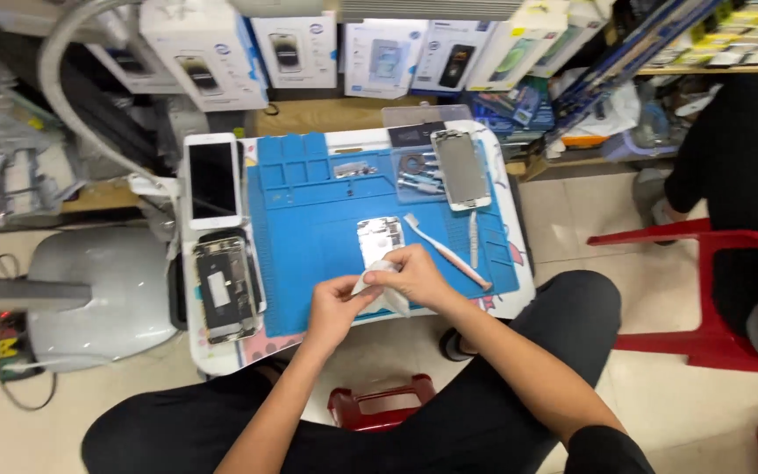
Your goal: The person uses a screwdriver to remove screws from a white smartphone, then removes the battery. They clean the phone's internal frame with a toothbrush and wipe it with a tissue. The person handles multiple disassembled phones on a blue work mat.
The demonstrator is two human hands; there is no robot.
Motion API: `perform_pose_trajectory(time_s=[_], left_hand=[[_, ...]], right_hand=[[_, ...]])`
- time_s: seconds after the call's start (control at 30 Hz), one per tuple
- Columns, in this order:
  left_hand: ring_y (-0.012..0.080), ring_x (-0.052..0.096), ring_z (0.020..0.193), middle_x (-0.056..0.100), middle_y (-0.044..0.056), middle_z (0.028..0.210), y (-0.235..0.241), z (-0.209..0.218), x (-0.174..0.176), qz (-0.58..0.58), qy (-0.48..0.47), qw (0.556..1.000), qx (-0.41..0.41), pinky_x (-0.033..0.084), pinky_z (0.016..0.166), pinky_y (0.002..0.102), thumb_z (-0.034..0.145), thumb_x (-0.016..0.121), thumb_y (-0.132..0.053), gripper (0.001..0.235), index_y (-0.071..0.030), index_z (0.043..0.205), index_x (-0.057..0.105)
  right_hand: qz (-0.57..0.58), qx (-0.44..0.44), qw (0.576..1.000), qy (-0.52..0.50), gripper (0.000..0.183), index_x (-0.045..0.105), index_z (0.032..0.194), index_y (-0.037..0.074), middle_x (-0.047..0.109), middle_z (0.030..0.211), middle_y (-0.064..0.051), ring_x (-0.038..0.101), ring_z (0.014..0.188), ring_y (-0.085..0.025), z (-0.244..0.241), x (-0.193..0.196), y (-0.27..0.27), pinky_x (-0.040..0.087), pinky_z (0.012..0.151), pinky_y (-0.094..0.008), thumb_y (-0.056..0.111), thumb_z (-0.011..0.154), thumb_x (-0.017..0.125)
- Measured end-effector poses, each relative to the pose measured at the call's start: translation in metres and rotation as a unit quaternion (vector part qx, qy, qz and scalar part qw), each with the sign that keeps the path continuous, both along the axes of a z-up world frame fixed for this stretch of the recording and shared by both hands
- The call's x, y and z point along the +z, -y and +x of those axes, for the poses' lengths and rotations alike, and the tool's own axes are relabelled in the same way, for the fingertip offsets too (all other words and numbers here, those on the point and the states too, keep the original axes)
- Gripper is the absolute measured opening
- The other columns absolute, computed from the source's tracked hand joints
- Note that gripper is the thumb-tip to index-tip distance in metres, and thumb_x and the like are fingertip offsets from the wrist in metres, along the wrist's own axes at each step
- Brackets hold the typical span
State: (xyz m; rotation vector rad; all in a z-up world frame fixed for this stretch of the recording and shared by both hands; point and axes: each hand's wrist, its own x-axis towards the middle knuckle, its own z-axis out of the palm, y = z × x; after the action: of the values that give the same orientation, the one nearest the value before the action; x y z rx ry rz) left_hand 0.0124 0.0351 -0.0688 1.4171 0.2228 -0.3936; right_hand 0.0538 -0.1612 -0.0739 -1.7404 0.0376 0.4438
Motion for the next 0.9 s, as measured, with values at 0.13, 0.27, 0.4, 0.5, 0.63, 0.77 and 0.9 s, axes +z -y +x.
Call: perform_pose_trajectory(time_s=[0.13, 0.27, 0.4, 0.5, 0.63, 0.77, 0.9], left_hand=[[0.0074, 0.07, 0.083, 0.083, 0.009, 0.088, -0.016, 0.008, -0.004, 0.005, -0.021, 0.999, 0.034, 0.063, 0.073, 0.028, 0.089, 0.086, -0.014, 0.015, -0.005, 0.101, 0.085], [0.012, 0.075, 0.082, 0.082, 0.012, 0.09, -0.016, 0.008, -0.003, -0.015, -0.02, 0.997, 0.077, 0.065, 0.075, 0.029, 0.091, 0.087, -0.022, 0.024, -0.002, 0.105, 0.083], [0.0142, 0.076, 0.082, 0.082, 0.013, 0.09, -0.018, 0.018, -0.007, -0.038, -0.022, 0.994, 0.105, 0.064, 0.075, 0.031, 0.098, 0.08, -0.03, 0.028, -0.004, 0.105, 0.082], [0.0145, 0.077, 0.083, 0.082, 0.012, 0.09, -0.016, 0.022, -0.006, -0.046, -0.025, 0.993, 0.105, 0.065, 0.077, 0.032, 0.1, 0.077, -0.032, 0.03, -0.004, 0.106, 0.081], [0.0161, 0.078, 0.089, 0.083, 0.012, 0.093, -0.008, 0.024, 0.01, -0.076, 0.004, 0.993, 0.09, 0.067, 0.082, 0.036, 0.102, 0.074, -0.031, 0.027, -0.005, 0.106, 0.081], [0.0174, 0.077, 0.095, 0.082, 0.013, 0.096, -0.005, 0.031, -0.016, -0.071, 0.015, 0.996, 0.06, 0.066, 0.086, 0.038, 0.101, 0.075, -0.032, 0.026, -0.008, 0.108, 0.082], [0.019, 0.075, 0.1, 0.08, 0.013, 0.106, 0.009, 0.026, -0.033, -0.1, -0.017, 0.99, 0.098, 0.065, 0.09, 0.039, 0.105, 0.07, -0.028, 0.027, -0.005, 0.115, 0.079]], right_hand=[[-0.019, -0.019, 1.0, -0.004, 0.024, 0.08, 0.072, 0.006, 0.071, 0.055, -0.008, 0.056, 0.055, -0.009, 0.013, 0.021, -0.015, 0.042, 0.053, -0.024, 0.025, 0.079, 0.094], [-0.03, -0.003, 1.0, -0.01, 0.034, 0.08, 0.074, 0.009, 0.066, 0.053, -0.001, 0.052, 0.057, -0.005, 0.014, -0.009, -0.01, 0.04, 0.053, -0.021, 0.032, 0.098, 0.079], [0.051, 0.073, 0.996, -0.005, 0.014, 0.081, 0.094, 0.004, 0.077, 0.084, -0.008, 0.064, 0.081, -0.013, 0.009, 0.024, -0.022, 0.056, 0.076, -0.031, 0.018, 0.09, 0.082], [0.082, 0.031, 0.996, -0.017, 0.014, 0.078, 0.098, 0.003, 0.075, 0.09, -0.006, 0.064, 0.09, -0.013, 0.003, 0.023, -0.019, 0.056, 0.083, -0.03, 0.016, 0.097, 0.076], [0.104, 0.001, 0.994, 0.043, 0.015, 0.074, 0.095, 0.003, 0.067, 0.11, -0.01, 0.058, 0.11, -0.018, 0.001, 0.041, -0.013, 0.046, 0.099, -0.034, 0.017, 0.102, 0.072], [0.199, -0.042, 0.979, 0.002, 0.043, 0.071, 0.099, 0.004, 0.065, 0.114, -0.01, 0.057, 0.1, -0.013, 0.002, 0.031, -0.004, 0.048, 0.084, -0.027, 0.041, 0.111, 0.052], [0.224, -0.057, 0.964, -0.128, 0.094, 0.067, 0.124, 0.002, 0.073, 0.091, -0.003, 0.066, 0.071, -0.009, -0.001, 0.006, 0.004, 0.049, 0.055, -0.02, 0.08, 0.101, 0.021]])
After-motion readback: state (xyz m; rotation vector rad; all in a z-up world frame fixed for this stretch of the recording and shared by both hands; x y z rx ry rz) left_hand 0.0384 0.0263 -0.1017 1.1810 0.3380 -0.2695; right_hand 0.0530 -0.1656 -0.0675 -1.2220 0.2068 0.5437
